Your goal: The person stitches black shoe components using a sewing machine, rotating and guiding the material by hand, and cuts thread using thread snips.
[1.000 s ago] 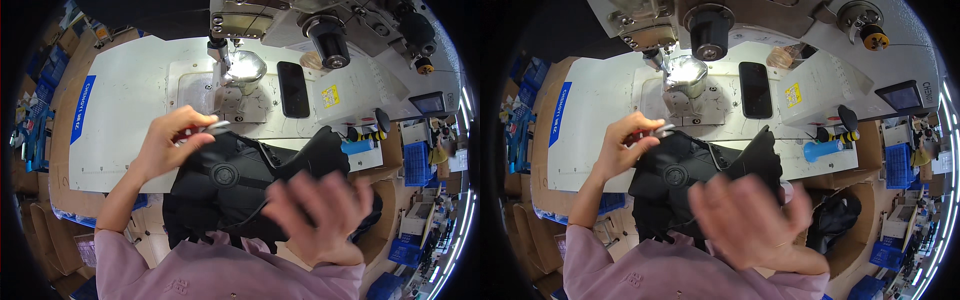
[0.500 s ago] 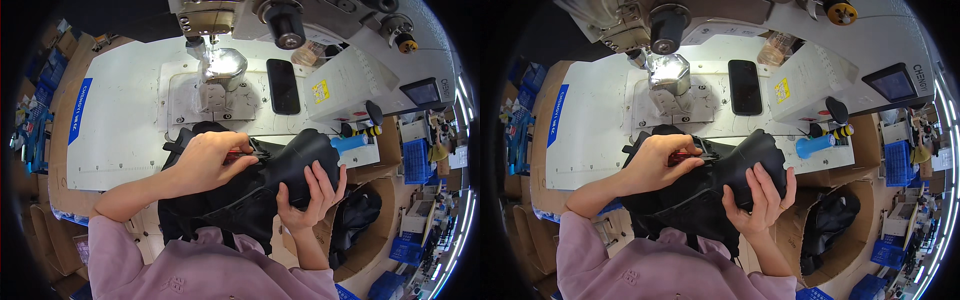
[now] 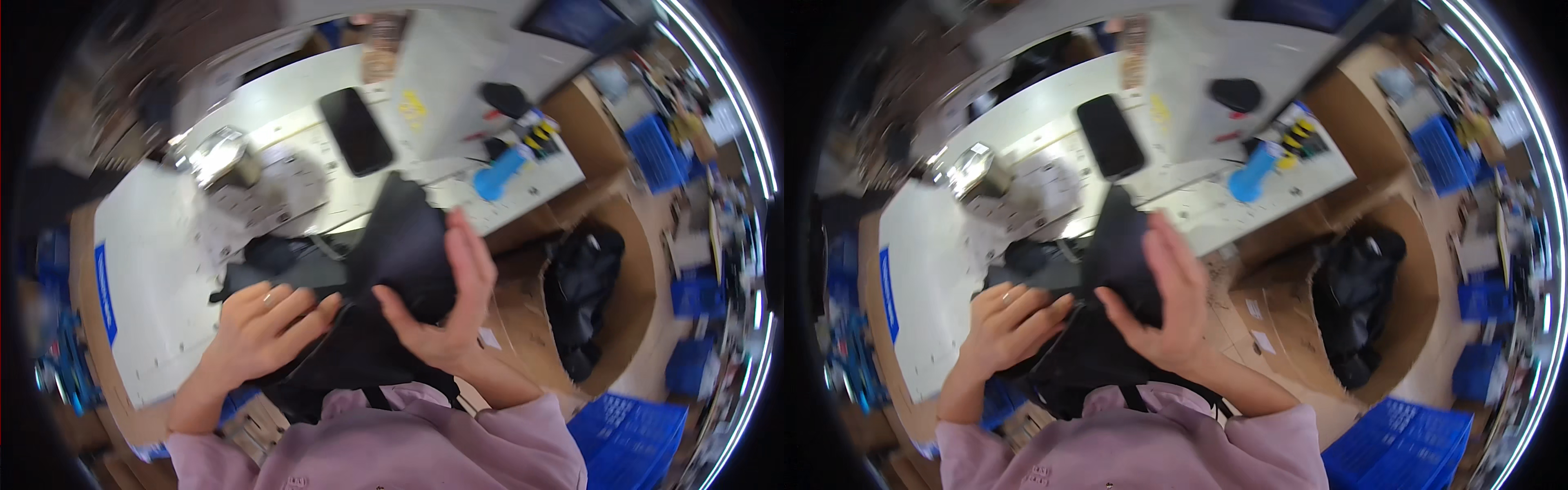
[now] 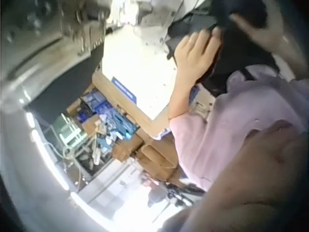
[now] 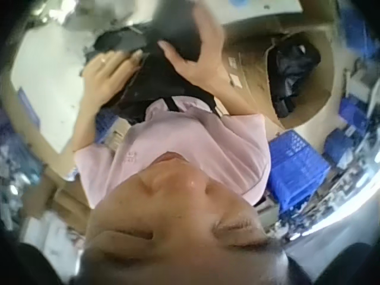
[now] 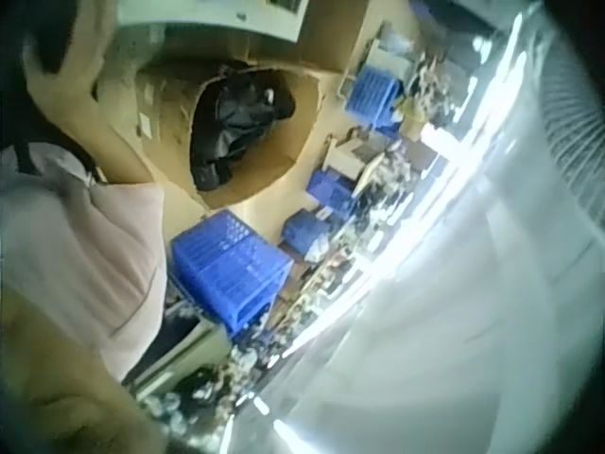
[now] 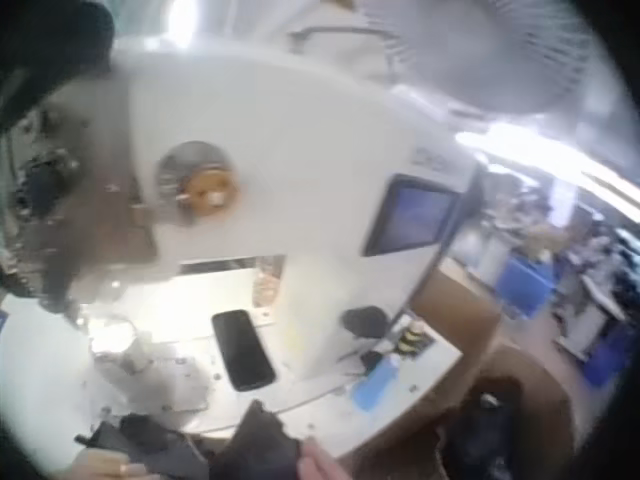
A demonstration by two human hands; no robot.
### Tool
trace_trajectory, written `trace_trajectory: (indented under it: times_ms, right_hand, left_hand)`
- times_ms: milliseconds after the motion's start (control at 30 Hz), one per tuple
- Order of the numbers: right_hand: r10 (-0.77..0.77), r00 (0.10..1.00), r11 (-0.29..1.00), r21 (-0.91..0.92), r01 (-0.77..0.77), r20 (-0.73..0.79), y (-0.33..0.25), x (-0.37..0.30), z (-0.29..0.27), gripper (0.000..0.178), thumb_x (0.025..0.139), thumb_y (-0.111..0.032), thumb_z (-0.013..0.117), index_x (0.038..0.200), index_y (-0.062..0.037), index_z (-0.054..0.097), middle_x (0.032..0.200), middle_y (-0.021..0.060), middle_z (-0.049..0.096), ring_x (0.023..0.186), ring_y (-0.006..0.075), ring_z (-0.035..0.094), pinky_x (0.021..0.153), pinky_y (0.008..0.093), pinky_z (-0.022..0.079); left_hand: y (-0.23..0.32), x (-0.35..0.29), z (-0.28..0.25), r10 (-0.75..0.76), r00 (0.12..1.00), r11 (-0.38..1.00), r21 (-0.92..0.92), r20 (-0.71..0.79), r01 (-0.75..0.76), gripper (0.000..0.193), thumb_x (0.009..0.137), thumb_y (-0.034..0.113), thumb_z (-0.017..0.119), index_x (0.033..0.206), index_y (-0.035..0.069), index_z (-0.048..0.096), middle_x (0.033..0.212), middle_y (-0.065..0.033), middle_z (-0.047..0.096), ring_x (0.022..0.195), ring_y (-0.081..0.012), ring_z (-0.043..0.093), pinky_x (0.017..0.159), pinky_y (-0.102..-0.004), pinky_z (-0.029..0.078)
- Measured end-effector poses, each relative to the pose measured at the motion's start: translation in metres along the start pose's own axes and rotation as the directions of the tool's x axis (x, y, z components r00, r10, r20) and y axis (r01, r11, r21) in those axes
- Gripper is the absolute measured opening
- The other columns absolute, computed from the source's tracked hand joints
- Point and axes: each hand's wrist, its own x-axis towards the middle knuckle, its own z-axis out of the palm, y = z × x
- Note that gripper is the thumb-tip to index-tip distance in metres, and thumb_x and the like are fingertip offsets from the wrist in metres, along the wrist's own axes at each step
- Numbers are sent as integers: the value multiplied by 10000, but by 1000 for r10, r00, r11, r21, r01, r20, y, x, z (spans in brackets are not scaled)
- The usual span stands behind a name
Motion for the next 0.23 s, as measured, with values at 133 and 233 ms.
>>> trace_trajectory:
  times_ms: [133, 233]
  right_hand:
    - [186, 982, 982, 30, -187, 41, -18, 21, -52, 842, 687, -20, 771, 1373, 65, 290, 1327, 295, 427, 1257, 376, 438, 1033, 408, 371]
    - [131, 985, 988, -62, -139, -113, -4, 18, -98, 799, 693, 37, 728, 1367, 64, 300, 1336, 270, 435, 1243, 358, 458, 1044, 396, 371]
  left_hand:
    - [-7, -14, 0, -17, 983, 998, 59, -185, 28, 325, 633, 177, 806, 910, 80, 666, 726, -32, 582, 563, -170, 541, 456, -261, 363]
    - [-33, -54, -9, -419, 831, 908, -162, -367, 386, 296, 767, 145, 735, 1009, 7, 634, 808, -119, 624, 613, -204, 564, 485, -235, 397]
